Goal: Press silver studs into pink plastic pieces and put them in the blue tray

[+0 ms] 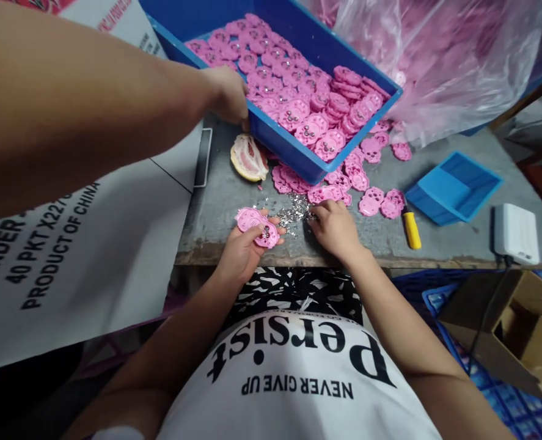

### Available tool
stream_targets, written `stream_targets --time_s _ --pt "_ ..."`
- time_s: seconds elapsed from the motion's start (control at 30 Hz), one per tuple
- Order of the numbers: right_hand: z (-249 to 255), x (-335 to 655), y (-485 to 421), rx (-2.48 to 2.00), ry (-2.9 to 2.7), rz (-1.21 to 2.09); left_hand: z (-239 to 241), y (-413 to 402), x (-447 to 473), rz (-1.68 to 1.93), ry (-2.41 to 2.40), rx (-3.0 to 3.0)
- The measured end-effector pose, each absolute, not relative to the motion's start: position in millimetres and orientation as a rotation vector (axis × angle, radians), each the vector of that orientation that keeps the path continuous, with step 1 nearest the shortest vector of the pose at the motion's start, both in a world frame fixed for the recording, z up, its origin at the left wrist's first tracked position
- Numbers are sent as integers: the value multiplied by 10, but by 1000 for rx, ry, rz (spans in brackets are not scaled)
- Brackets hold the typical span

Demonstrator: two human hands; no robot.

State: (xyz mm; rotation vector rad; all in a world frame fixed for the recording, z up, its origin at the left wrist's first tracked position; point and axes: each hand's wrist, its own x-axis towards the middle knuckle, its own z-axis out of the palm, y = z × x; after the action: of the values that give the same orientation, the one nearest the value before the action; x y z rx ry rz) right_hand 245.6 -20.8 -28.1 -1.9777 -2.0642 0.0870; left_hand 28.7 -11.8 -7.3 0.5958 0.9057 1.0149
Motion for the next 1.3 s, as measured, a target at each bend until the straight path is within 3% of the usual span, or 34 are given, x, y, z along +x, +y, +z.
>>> stream_targets --time_s 0.17,0.33,0.6,0.73,1.3 --pt "-298 2381 -95 -2036 -2215 47 -65 -142 272 1005 883 558" --pt "-339 2493 -114 -1934 -1960 190 -88 -132 291 986 870 547" --pt "-330 2551 -196 -1489 -1013 1014 -117 -146 467 873 813 606" --pt "-182 2472 -302 -1303 -814 1248 -85 -174 557 838 806 644" --pt "-68 2358 -482 -983 -620 1451 -49 -239 703 826 836 704"
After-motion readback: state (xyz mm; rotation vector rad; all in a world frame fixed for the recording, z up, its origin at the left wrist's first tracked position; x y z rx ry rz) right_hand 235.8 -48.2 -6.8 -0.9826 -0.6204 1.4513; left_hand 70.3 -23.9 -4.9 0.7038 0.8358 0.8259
